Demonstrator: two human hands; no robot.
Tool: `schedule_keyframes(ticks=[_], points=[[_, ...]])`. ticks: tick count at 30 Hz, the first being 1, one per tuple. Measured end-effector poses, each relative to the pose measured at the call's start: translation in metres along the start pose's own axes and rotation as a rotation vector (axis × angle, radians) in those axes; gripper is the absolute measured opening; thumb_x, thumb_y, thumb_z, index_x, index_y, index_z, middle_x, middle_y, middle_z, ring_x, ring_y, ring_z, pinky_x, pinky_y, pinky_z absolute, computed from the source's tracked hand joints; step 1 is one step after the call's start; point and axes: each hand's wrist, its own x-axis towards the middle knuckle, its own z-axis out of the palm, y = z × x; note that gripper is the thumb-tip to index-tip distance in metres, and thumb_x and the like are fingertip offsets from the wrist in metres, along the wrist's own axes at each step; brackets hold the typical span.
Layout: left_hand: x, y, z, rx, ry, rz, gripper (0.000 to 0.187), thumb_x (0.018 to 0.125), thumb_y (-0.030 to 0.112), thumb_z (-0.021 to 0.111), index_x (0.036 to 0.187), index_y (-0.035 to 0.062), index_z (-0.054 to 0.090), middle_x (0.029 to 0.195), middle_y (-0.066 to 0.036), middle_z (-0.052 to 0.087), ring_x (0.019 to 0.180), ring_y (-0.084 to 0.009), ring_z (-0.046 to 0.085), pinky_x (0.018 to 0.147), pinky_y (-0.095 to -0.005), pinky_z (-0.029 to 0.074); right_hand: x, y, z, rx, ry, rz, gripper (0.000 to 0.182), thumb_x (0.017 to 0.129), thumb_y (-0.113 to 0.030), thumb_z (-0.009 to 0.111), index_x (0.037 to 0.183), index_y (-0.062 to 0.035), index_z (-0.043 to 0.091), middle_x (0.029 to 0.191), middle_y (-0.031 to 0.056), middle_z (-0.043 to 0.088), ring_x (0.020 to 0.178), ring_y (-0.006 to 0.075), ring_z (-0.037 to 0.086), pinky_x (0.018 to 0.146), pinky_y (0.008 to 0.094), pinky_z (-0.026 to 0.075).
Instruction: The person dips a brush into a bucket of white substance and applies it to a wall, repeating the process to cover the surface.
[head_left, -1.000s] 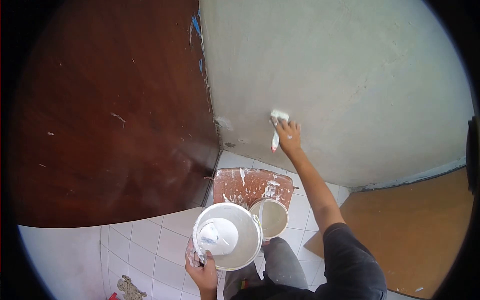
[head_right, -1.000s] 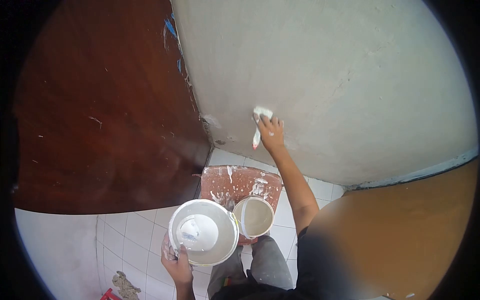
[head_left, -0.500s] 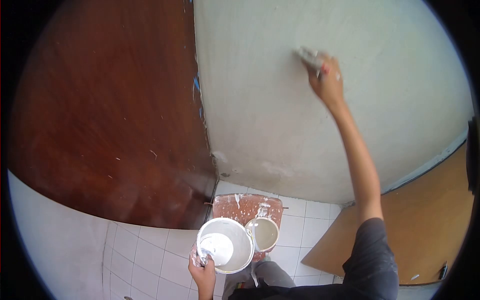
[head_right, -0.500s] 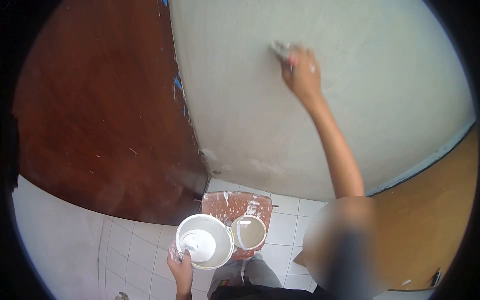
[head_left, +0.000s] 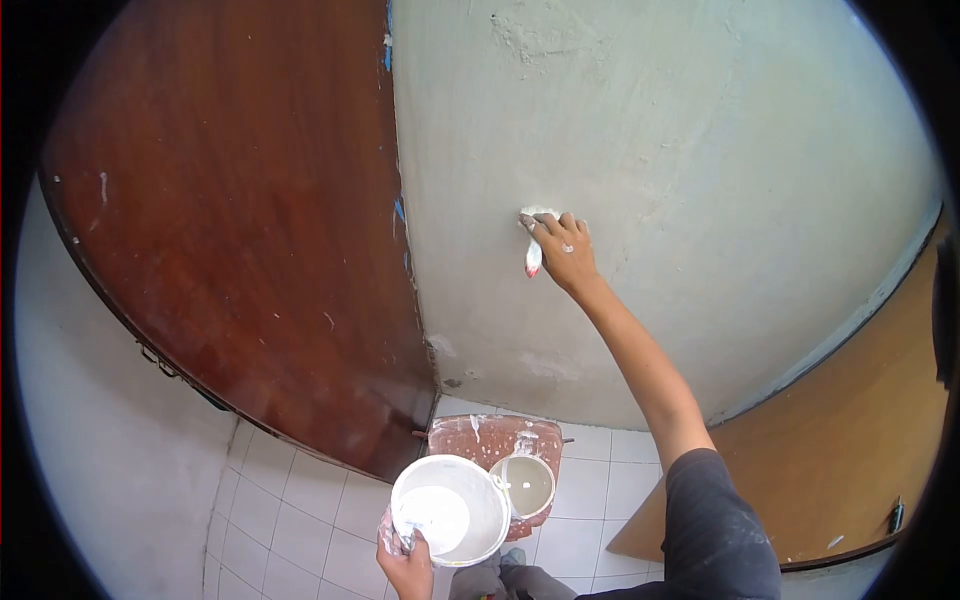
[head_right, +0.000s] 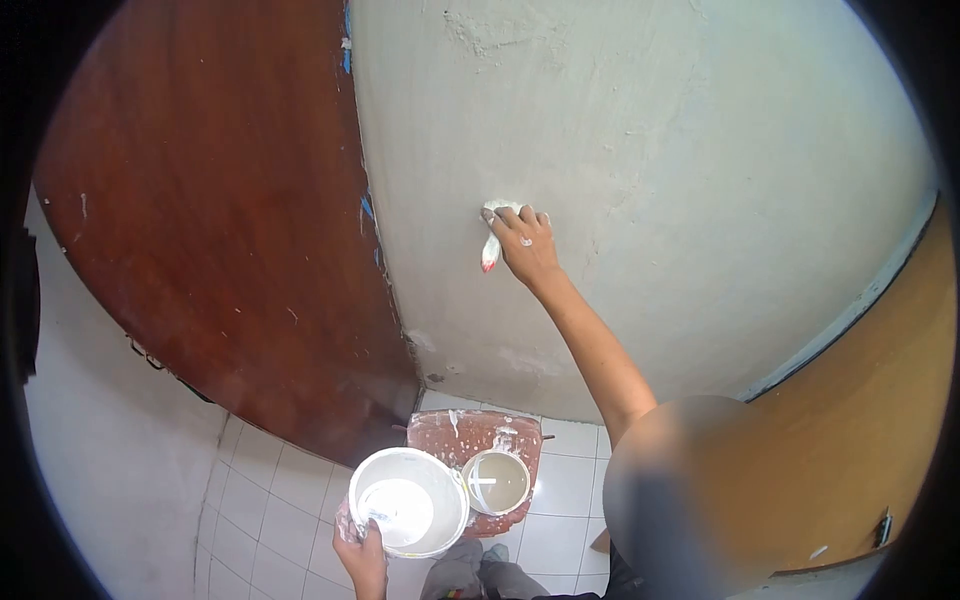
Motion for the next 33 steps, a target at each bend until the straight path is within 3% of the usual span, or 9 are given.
schedule_keyframes(ticks=[4,7,9,12,18,22,25,28,33], points=[[-0.012,0.013,-0.008,-0.002,0.012,0.006,0.05,0.085,-0.013,0.051,0.134,-0.0138,0.046,0.129,-0.021,0.059,0.12,-0.0248,0.058,0.104,-0.0342,0.043,0.053,0.036,-0.032,0.074,0.006,0.122,0.027,0.079,-0.006,0.064,0.103,-0.0164,0.072,0.106,0.0058,0.068,0.089,0.0313,0.061,0.077,0.0448,0.051],[-0.006,0.021,-0.012,-0.043,0.009,0.0,0.05,0.085,-0.014,0.051,0.134,-0.0138,0.046,0.128,-0.021,0.059,0.119,-0.0247,0.059,0.104,-0.0341,0.043,0.136,0.081,-0.096,0.015,0.206,0.09,0.02,0.077,-0.005,0.069,0.095,-0.0145,0.069,0.102,0.0076,0.068,0.09,0.0352,0.061,0.077,0.0438,0.052],[0.001,0.031,-0.013,-0.045,-0.031,-0.004,0.05,0.085,-0.014,0.051,0.134,-0.0137,0.046,0.127,-0.02,0.06,0.118,-0.0246,0.059,0.103,-0.0343,0.044,0.195,0.095,-0.152,-0.041,0.232,0.231,0.024,0.08,-0.01,0.068,0.104,-0.0128,0.069,0.104,0.0082,0.068,0.096,0.0358,0.061,0.083,0.0446,0.053],[0.018,0.038,-0.016,-0.048,-0.076,0.041,0.05,0.084,-0.014,0.051,0.134,-0.0133,0.047,0.126,-0.02,0.06,0.117,-0.0245,0.059,0.103,-0.0347,0.044,0.262,0.124,-0.194,-0.169,0.359,0.131,0.026,0.086,-0.018,0.066,0.11,-0.0117,0.07,0.107,0.0071,0.069,0.095,0.0345,0.062,0.082,0.0462,0.053],[0.054,0.064,-0.012,-0.011,-0.158,0.105,0.049,0.082,-0.014,0.052,0.131,-0.0122,0.049,0.124,-0.019,0.061,0.116,-0.0245,0.06,0.103,-0.0354,0.044,0.177,0.096,-0.13,-0.354,0.251,0.031,0.028,0.081,-0.012,0.065,0.107,-0.0168,0.072,0.102,0.004,0.069,0.089,0.0268,0.063,0.073,0.0399,0.052],[0.068,0.064,-0.011,-0.042,-0.174,0.155,0.048,0.082,-0.013,0.052,0.13,-0.012,0.05,0.123,-0.019,0.062,0.116,-0.0245,0.06,0.103,-0.0357,0.045,0.092,0.046,-0.094,-0.114,0.089,-0.049,0.034,0.077,-0.008,0.065,0.11,-0.0154,0.071,0.1,0.0053,0.069,0.088,0.0262,0.063,0.073,0.0396,0.052],[0.069,0.068,-0.006,-0.066,-0.194,0.148,0.048,0.082,-0.013,0.052,0.13,-0.0117,0.05,0.122,-0.019,0.062,0.116,-0.0245,0.06,0.103,-0.0359,0.044,0.115,0.067,-0.109,-0.03,0.014,-0.02,0.027,0.08,-0.01,0.067,0.107,-0.0132,0.07,0.101,0.0066,0.069,0.088,0.0288,0.062,0.075,0.0408,0.052],[0.068,0.061,-0.002,-0.042,-0.207,0.171,0.052,0.081,-0.014,0.052,0.132,-0.0125,0.049,0.125,-0.019,0.061,0.117,-0.024,0.06,0.102,-0.0342,0.044,0.178,0.119,-0.138,-0.132,0.165,0.016,0.016,0.086,-0.015,0.068,0.101,-0.0095,0.064,0.101,0.0102,0.068,0.09,0.0332,0.061,0.079,0.0449,0.052],[0.049,0.062,0.011,-0.037,-0.165,0.076,0.051,0.082,-0.014,0.052,0.133,-0.0124,0.048,0.125,-0.019,0.061,0.117,-0.0241,0.059,0.102,-0.0334,0.044,0.257,0.129,-0.191,-0.25,0.407,0.022,0.026,0.086,-0.019,0.067,0.112,-0.0144,0.068,0.1,0.0084,0.068,0.09,0.0319,0.061,0.077,0.0434,0.052]])
